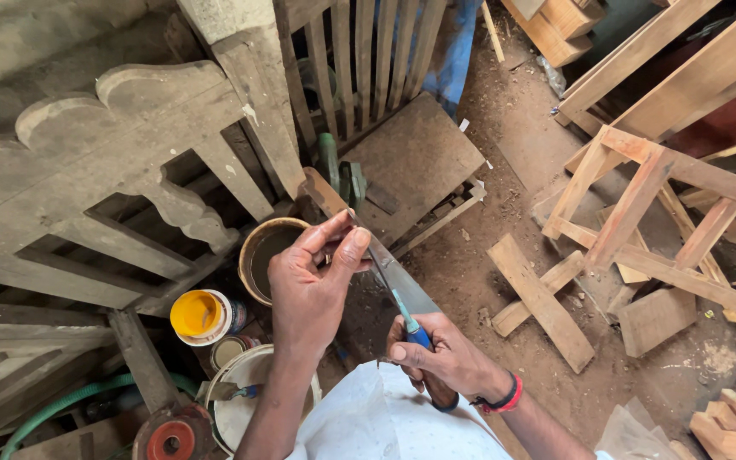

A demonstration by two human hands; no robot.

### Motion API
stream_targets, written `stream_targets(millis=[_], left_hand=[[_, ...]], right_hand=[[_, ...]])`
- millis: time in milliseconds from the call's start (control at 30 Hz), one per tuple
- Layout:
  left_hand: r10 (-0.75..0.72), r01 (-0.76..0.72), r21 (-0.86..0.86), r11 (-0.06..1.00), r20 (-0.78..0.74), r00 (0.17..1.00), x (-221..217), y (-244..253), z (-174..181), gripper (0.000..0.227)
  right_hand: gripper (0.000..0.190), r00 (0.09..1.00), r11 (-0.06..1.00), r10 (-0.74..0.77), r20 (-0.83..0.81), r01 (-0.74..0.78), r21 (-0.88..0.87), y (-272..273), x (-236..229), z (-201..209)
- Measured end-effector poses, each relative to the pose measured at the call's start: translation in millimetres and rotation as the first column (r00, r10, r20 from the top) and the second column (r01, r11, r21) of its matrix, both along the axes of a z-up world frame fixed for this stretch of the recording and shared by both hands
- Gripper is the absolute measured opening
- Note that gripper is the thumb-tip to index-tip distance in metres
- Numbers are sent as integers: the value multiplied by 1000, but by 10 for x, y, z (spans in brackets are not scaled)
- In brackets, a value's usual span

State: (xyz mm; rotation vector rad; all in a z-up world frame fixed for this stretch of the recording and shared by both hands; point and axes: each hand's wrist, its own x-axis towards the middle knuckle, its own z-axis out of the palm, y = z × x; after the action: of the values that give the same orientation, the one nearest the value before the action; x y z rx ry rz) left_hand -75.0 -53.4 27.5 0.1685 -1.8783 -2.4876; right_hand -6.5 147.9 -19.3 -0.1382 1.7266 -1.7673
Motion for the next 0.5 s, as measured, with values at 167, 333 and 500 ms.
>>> stream_targets(millis=[167,333,500], left_hand=[[-5,4,-31,999,-27,1000,30,-3,18,38],[-14,13,-36,999,-12,1000,24,-9,72,37],[-14,13,-97,995,-8,1000,17,-34,129,37]], right_hand=[[42,1000,1000,9,-15,-9,-4,8,6,-44],[41,1000,1000,-12,5,12,-12,-5,7,-90],[34,999,997,-44,-28,45,61,-56,-30,-52]])
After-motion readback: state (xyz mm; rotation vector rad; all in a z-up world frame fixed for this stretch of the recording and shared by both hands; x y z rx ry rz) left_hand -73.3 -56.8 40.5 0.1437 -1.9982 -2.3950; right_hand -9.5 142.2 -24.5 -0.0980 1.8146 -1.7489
